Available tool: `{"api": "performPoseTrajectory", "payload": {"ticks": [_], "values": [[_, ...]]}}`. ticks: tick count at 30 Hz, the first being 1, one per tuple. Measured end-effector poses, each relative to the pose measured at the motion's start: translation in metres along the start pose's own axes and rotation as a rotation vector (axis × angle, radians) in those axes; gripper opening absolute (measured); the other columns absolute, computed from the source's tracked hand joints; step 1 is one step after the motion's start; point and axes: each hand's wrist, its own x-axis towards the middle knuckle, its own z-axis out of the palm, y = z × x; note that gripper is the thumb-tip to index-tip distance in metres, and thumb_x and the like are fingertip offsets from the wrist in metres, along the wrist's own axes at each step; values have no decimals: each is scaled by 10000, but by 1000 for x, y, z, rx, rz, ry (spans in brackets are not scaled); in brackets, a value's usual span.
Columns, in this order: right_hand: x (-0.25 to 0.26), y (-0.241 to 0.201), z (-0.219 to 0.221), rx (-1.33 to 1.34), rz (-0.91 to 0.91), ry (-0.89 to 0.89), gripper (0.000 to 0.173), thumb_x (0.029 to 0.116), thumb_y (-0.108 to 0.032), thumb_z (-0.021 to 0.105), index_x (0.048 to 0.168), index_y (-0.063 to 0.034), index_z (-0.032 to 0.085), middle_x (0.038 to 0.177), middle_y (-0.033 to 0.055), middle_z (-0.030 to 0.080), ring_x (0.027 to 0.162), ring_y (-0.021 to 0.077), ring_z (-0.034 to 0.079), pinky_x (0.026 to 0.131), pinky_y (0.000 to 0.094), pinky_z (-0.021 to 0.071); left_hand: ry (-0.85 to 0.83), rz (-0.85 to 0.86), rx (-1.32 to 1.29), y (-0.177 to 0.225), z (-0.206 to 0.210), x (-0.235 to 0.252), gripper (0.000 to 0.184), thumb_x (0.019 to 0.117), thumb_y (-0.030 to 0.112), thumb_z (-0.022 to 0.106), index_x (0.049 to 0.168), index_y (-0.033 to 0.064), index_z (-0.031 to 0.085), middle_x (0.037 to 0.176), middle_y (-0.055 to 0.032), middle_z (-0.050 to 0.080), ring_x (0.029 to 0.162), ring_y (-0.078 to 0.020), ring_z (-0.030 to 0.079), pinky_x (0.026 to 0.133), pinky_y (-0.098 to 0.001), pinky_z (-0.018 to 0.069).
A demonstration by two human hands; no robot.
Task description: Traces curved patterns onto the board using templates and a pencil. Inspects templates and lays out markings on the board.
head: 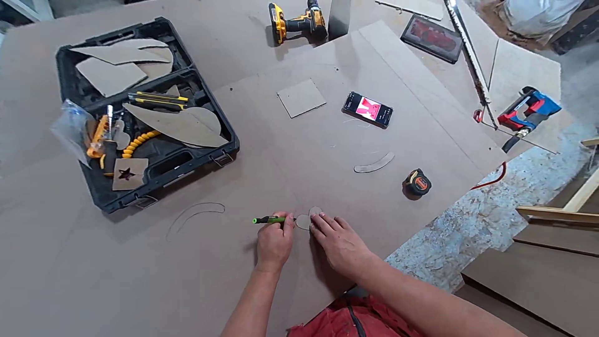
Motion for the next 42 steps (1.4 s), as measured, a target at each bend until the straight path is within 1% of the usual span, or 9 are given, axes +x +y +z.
{"api": "performPoseTrajectory", "payload": {"ticks": [6, 9, 16, 21, 28, 31, 36, 39, 42], "values": [[1, 8, -5, -50, -44, -9, 585, 986, -39, 469, 1550, -196, 456, 1700, 1, 265, 1563, 227, 241, 1211, 529, 310, 72, -71, -96, 0, 5, -9, 287, 1047, 336, 535, 1008, 135, 736, 799, 39, 734, 696, -75, 706, 672, -338, 620], [2, 11, -10, -67, -66, -27, 587, 987, -43, 477, 1550, -209, 459, 1692, -4, 283, 1555, 228, 262, 1196, 541, 328, 8, -143, -160, 10, 2, -3, 255, 1056, 304, 562, 1024, 125, 740, 823, 18, 730, 706, -106, 701, 692, -380, 618], [6, 21, -17, -109, -135, -65, 592, 981, -53, 491, 1549, -212, 454, 1680, 2, 307, 1538, 231, 294, 1157, 534, 368, -29, -153, -104, 16, 1, 8, 238, 1048, 340, 589, 1013, 174, 756, 803, 46, 721, 689, -95, 672, 666, -374, 586], [14, 35, -34, -129, -249, -131, 533, 1022, -94, 447, 1543, -206, 467, 1649, 19, 359, 1497, 252, 361, 1138, 532, 391, 168, -181, -115, 13, 16, -14, 260, 1038, 326, 554, 1007, 145, 739, 777, 35, 707, 666, -79, 677, 636, -340, 602], [30, 55, -49, -250, -462, -149, 511, 992, -94, 503, 1488, -212, 533, 1531, 19, 485, 1337, 261, 500, 1041, 502, 454, 504, -251, -56, 30, 54, -45, 304, 1036, 319, 544, 1030, 82, 735, 808, -13, 721, 693, -85, 685, 659, -313, 592], [37, 59, -54, -308, -536, -157, 501, 989, -106, 513, 1478, -212, 541, 1487, 25, 511, 1270, 260, 530, 989, 476, 480, 583, -304, -27, 38, 67, -49, 319, 1045, 326, 535, 1040, 73, 729, 847, -37, 725, 721, -113, 689, 682, -340, 591], [43, 68, -56, -376, -615, -159, 507, 988, -135, 540, 1487, -224, 531, 1475, 20, 516, 1230, 253, 543, 971, 458, 484, 717, -339, -12, 47, 86, -53, 308, 1051, 305, 544, 1047, 54, 722, 875, -62, 722, 758, -129, 697, 711, -337, 598], [44, 68, -57, -391, -635, -156, 521, 975, -152, 573, 1489, -227, 532, 1451, 29, 523, 1205, 256, 550, 960, 455, 490, 755, -353, 6, 52, 92, -57, 317, 1054, 305, 543, 1057, 42, 720, 895, -86, 723, 782, -156, 706, 738, -363, 603], [45, 67, -59, -402, -649, -153, 515, 984, -152, 557, 1493, -223, 528, 1451, 34, 527, 1200, 256, 554, 953, 448, 492, 773, -360, 26, 55, 96, -59, 323, 1051, 313, 538, 1038, 46, 719, 875, -78, 717, 763, -150, 698, 714, -357, 599]]}}
